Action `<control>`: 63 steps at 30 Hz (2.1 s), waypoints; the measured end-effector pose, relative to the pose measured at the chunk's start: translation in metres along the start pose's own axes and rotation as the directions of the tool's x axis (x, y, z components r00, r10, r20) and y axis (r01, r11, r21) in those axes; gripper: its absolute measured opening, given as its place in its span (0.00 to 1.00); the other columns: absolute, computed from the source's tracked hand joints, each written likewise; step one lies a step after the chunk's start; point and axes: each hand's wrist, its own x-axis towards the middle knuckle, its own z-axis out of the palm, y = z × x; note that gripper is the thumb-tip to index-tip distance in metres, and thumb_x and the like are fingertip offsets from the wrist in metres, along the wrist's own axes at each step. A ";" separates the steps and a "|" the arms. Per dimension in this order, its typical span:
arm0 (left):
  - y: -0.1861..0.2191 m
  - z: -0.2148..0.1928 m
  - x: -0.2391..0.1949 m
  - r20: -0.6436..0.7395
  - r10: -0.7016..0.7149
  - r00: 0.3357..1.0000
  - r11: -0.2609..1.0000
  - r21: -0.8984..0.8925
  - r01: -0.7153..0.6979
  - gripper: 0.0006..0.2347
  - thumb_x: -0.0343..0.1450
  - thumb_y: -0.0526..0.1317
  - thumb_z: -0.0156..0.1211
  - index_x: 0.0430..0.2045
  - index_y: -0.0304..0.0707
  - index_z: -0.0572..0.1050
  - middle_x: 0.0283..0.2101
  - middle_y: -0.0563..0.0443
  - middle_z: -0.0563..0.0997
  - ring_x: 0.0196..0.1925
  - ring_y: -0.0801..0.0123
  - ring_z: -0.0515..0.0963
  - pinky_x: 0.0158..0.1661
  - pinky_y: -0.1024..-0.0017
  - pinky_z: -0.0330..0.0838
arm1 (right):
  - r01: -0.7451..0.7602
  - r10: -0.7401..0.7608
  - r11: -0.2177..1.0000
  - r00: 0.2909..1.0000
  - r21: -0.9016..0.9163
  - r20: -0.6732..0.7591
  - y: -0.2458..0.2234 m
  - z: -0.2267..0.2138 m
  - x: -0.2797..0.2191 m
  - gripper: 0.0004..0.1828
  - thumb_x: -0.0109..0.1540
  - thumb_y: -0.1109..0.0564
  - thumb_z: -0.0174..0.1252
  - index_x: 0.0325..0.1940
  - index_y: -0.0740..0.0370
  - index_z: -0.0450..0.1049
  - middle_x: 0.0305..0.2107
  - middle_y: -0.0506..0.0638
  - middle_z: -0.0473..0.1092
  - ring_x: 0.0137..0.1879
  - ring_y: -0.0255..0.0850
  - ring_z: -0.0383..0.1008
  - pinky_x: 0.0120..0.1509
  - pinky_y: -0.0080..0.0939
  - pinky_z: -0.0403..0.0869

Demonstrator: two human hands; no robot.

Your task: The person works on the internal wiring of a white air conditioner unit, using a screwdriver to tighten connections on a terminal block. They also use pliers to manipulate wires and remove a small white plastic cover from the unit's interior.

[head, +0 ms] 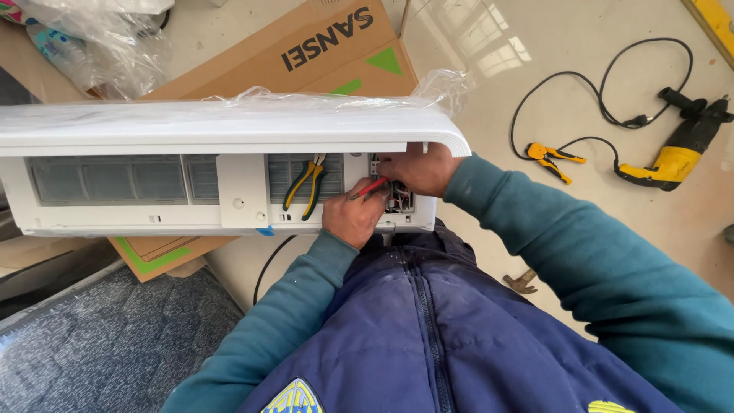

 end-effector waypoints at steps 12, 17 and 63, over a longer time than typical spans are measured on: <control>-0.002 0.001 0.000 -0.038 0.080 0.996 0.993 0.086 -0.077 0.07 0.66 0.36 0.65 0.37 0.42 0.83 0.39 0.53 0.82 0.30 0.60 0.79 0.33 0.62 0.73 | -0.328 0.290 0.783 0.944 0.528 0.157 0.004 0.043 -0.002 0.11 0.57 0.52 0.60 0.43 0.47 0.82 0.44 0.44 0.75 0.57 0.47 0.71 0.65 0.49 0.67; -0.002 0.005 0.003 -0.090 0.060 0.994 0.997 0.059 -0.055 0.05 0.66 0.36 0.67 0.33 0.41 0.82 0.37 0.52 0.80 0.34 0.60 0.80 0.35 0.62 0.75 | -0.262 0.296 0.915 0.952 0.308 -0.070 -0.002 -0.007 -0.015 0.11 0.59 0.53 0.60 0.45 0.48 0.82 0.42 0.50 0.76 0.51 0.51 0.76 0.53 0.51 0.74; 0.018 0.020 0.028 0.139 -0.376 0.916 0.925 0.108 0.364 0.06 0.61 0.40 0.68 0.18 0.41 0.78 0.33 0.51 0.80 0.36 0.52 0.81 0.38 0.57 0.74 | -0.425 0.628 0.658 0.765 0.621 -0.142 -0.017 0.009 -0.068 0.12 0.62 0.56 0.65 0.49 0.58 0.81 0.40 0.56 0.75 0.46 0.55 0.77 0.50 0.52 0.76</control>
